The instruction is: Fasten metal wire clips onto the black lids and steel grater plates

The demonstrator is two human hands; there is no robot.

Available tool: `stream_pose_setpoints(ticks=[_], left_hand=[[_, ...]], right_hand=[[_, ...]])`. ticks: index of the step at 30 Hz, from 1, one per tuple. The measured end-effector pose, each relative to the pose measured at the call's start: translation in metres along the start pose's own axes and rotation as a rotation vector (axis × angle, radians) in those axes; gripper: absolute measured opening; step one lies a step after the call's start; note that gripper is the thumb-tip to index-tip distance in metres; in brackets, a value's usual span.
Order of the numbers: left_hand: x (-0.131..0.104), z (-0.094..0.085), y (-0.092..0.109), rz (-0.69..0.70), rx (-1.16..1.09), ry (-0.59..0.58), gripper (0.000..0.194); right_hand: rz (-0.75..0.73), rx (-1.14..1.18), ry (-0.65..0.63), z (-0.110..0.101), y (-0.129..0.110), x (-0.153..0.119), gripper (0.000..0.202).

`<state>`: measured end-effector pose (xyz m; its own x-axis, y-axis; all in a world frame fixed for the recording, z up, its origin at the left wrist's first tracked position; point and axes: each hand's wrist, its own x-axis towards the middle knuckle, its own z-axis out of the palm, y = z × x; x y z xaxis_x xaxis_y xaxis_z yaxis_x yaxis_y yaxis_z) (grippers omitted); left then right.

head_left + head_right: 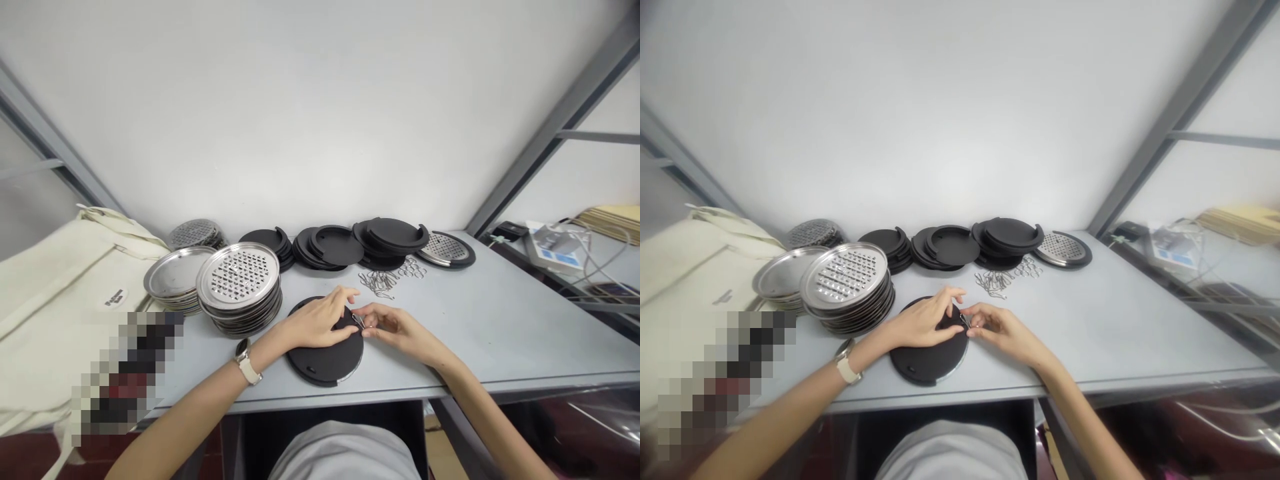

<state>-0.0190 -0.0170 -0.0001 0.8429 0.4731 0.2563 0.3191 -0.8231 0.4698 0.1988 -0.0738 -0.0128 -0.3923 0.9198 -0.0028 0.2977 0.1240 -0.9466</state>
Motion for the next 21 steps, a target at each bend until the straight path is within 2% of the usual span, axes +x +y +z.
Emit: stream_pose_setpoints(ticks=[14,21], left_hand=[[0.0003,-0.0019,0.0025,0.025,0.033,-0.036,0.051],[0.0010,-0.0020,0.0016,0.021,0.004,-0.024,0.061]], right_hand=[[-0.009,0.048,-0.007,0.0005,-0.0003,-0.0004,0.033],[-0.008,0.050,-0.019,-0.0006,0.0039,-0.0003,0.031]])
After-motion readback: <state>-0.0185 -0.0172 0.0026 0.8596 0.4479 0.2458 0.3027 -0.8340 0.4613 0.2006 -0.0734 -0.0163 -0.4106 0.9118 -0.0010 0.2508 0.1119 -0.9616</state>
